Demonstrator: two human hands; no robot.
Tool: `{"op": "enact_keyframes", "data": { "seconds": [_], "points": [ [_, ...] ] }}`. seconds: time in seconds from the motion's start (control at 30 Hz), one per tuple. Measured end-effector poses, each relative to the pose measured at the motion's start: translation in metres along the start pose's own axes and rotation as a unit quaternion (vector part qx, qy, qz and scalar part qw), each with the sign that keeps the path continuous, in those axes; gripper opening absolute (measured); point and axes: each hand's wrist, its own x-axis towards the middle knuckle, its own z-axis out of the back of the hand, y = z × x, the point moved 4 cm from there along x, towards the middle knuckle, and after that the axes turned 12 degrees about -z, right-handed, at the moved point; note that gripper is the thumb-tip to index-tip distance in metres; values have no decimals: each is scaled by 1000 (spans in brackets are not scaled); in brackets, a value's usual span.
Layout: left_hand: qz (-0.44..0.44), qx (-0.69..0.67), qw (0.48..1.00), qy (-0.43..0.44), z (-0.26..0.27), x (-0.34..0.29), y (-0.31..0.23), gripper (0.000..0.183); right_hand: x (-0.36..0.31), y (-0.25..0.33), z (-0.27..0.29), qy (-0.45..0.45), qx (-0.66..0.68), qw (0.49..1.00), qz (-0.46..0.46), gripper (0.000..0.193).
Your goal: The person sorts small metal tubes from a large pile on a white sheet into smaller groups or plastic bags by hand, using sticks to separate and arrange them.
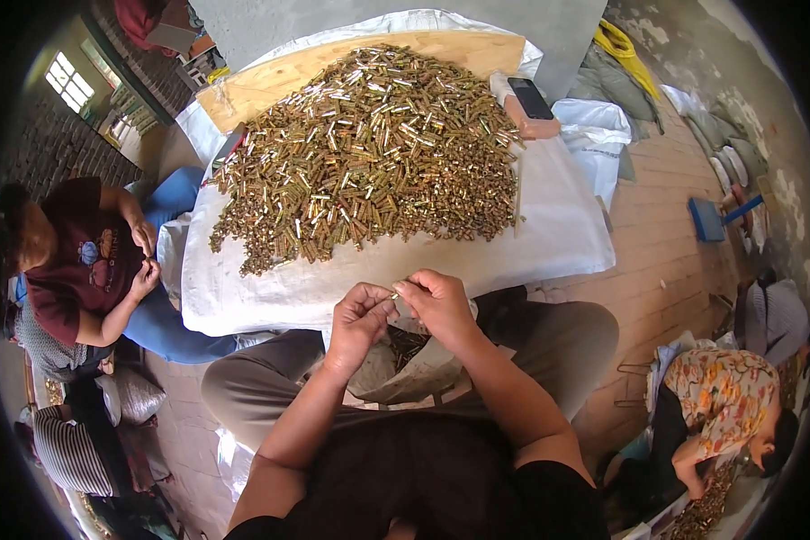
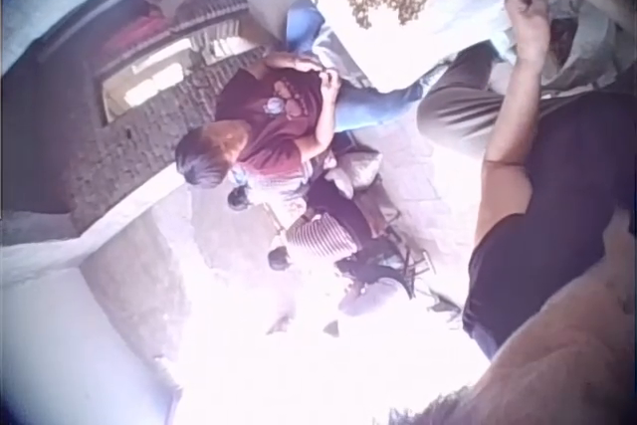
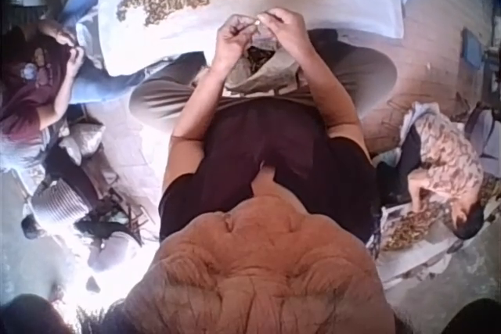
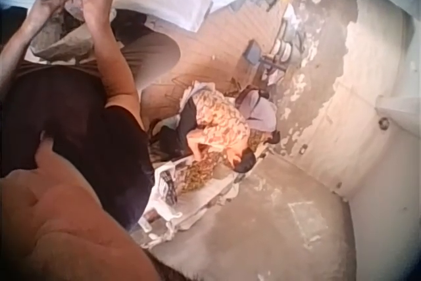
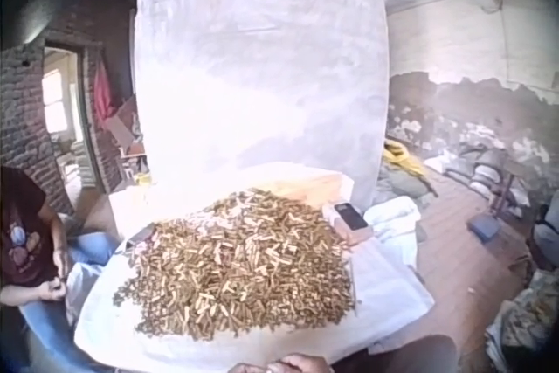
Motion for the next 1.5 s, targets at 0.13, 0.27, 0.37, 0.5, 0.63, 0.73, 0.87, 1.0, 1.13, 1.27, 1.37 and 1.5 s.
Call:
{"op": "enact_keyframes", "data": {
  "seconds": [0.13, 0.27, 0.37, 0.5, 0.63, 0.73, 0.87, 1.0, 1.13, 1.27, 1.37, 1.5],
  "points": [
    [-1, 19, 1000, -1, 1, 1, 0, 2, 2, 1, 1, -26, -90, 994, 48, 22],
    [12, 14, 1000, -13, 7, 0, 2, 2, -9, 14, -10, -120, -272, 930, 217, 27],
    [-7, 21, 999, -28, 10, 0, 8, 3, -14, 9, -23, -159, -289, 914, 235, 28],
    [-27, 62, 997, -23, 17, 1, 17, 8, -10, 2, -27, -170, -358, 881, 259, 22],
    [21, 269, 946, 180, 35, 16, 32, 7, 27, -11, -5, -189, -459, 843, 207, 19],
    [-185, 503, 839, 98, 31, 57, 3, 11, 69, -12, 22, -269, -474, 819, 178, 20],
    [-206, 590, 780, 25, 27, 124, 8, 12, 96, -7, 9, -265, -492, 808, 187, 22],
    [-170, 658, 731, 52, 33, 149, 35, 15, 98, -7, -11, -240, -511, 793, 227, 23],
    [-158, 632, 757, 52, 38, 130, 38, 14, 90, -7, -6, -186, -518, 815, 182, 19],
    [-191, 582, 790, 34, 40, 99, 32, 19, 83, -18, 16, -217, -444, 858, 136, 18],
    [-183, 589, 787, 12, 41, 83, 33, 23, 83, -18, 20, -252, -412, 858, 176, 19],
    [-155, 610, 777, 7, 40, 73, 29, 27, 92, -14, 3, -243, -487, 819, 181, 22]
  ]
}}
